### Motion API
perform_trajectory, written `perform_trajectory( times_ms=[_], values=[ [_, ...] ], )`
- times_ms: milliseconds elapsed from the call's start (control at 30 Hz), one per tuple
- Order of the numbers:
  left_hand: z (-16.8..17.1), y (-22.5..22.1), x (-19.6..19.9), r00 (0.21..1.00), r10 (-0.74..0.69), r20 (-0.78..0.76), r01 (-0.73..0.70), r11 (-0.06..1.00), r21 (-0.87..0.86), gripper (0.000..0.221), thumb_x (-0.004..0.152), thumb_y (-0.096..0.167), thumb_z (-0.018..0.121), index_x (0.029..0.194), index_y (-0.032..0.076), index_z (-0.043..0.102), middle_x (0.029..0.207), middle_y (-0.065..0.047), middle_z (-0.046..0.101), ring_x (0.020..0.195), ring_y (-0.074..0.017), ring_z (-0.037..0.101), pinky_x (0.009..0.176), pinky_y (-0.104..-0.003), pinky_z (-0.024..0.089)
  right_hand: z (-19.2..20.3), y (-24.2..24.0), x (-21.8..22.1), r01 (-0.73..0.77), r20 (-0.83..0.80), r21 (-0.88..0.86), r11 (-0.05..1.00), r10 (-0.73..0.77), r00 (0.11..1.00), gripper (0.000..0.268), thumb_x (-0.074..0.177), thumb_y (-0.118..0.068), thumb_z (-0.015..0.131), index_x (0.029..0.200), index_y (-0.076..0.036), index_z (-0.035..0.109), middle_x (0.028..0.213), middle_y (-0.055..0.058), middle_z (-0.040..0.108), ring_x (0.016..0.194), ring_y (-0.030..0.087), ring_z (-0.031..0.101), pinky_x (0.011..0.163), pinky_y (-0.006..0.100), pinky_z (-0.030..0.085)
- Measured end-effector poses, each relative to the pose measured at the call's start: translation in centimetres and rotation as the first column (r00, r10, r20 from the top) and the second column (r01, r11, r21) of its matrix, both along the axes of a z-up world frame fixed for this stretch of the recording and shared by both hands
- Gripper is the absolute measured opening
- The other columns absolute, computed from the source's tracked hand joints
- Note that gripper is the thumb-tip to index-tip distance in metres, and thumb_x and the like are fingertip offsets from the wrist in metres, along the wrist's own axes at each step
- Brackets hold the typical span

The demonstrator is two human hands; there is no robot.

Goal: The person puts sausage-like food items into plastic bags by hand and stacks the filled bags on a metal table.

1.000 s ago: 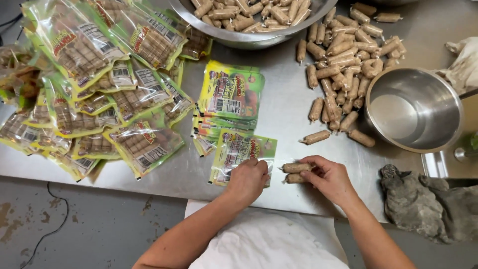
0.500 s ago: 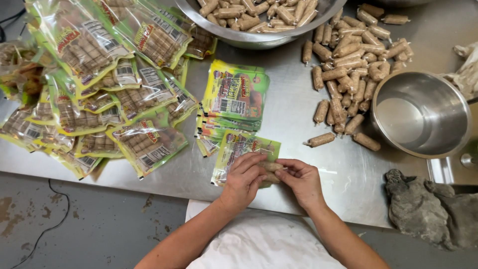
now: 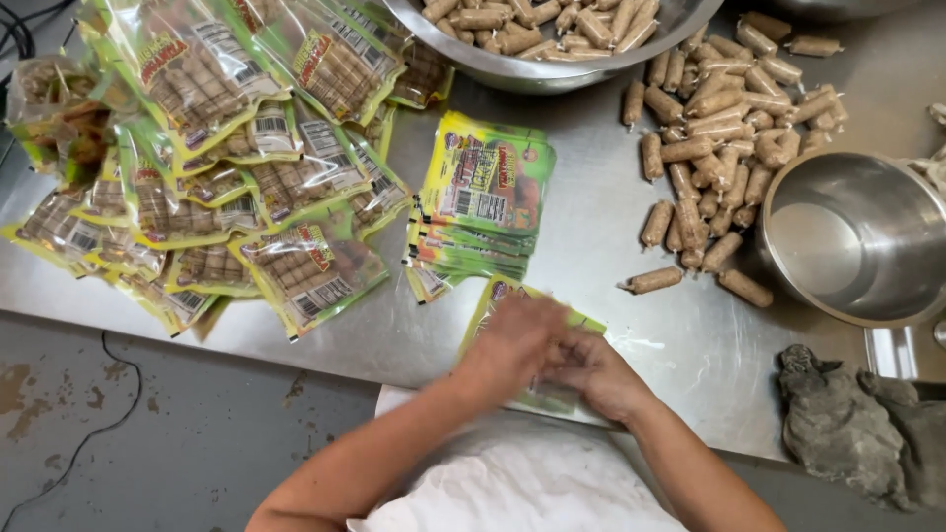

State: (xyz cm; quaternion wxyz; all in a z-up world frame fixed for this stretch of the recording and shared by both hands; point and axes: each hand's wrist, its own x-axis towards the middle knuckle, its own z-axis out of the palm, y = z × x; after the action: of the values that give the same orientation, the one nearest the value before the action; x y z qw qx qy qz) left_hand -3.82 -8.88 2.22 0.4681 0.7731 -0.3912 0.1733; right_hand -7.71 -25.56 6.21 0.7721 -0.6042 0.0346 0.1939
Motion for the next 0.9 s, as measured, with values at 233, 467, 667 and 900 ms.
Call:
perform_trajectory(
  times_ms=[233,467,667,900],
  values=[
    [-3.6,3.0,8.5,0.995,0.095,0.008,-0.086,0.863,0.498,0.015,0.1,0.035,0.062,0.099,0.022,0.071,0.09,0.0,0.073,0.097,-0.0264,0.069,0.088,-0.044,0.048,-1.3,-0.5,2.0,-0.027,0.387,-0.546,0.837,0.281,0.878,0.019,0.079,-0.012,0.089,0.097,-0.008,0.086,0.101,0.013,0.085,0.092,0.033,0.081,0.08,0.046,0.062],
    [-3.5,4.0,6.3,0.888,0.223,-0.402,0.067,0.802,0.594,0.019,0.101,0.032,0.058,0.095,0.017,0.068,0.084,-0.014,0.067,0.084,-0.0444,0.072,0.074,-0.053,0.058,0.2,-2.4,2.4,-0.514,0.069,-0.686,0.514,0.75,0.658,0.025,0.097,-0.017,0.069,0.117,-0.003,0.073,0.101,0.021,0.077,0.096,0.039,0.077,0.088,0.051,0.061],
    [-3.3,7.0,4.6,0.762,0.361,-0.538,-0.004,0.833,0.554,0.018,0.101,0.031,0.062,0.101,0.017,0.073,0.085,-0.012,0.071,0.088,-0.0388,0.074,0.077,-0.048,0.06,-2.7,-13.0,6.8,0.111,0.413,-0.837,0.537,0.485,0.771,0.027,0.084,-0.011,0.078,0.111,-0.014,0.077,0.102,0.011,0.077,0.105,0.032,0.073,0.095,0.047,0.055],
    [-1.7,7.0,4.1,0.72,0.352,-0.599,-0.031,0.878,0.478,0.019,0.101,0.025,0.062,0.103,0.011,0.075,0.084,-0.014,0.073,0.084,-0.0375,0.074,0.075,-0.045,0.061,-9.0,-18.9,16.8,0.629,0.367,-0.771,-0.103,0.734,0.571,0.015,0.089,-0.021,0.068,0.102,-0.028,0.073,0.117,-0.01,0.072,0.128,0.018,0.059,0.106,0.037,0.044]
  ],
)
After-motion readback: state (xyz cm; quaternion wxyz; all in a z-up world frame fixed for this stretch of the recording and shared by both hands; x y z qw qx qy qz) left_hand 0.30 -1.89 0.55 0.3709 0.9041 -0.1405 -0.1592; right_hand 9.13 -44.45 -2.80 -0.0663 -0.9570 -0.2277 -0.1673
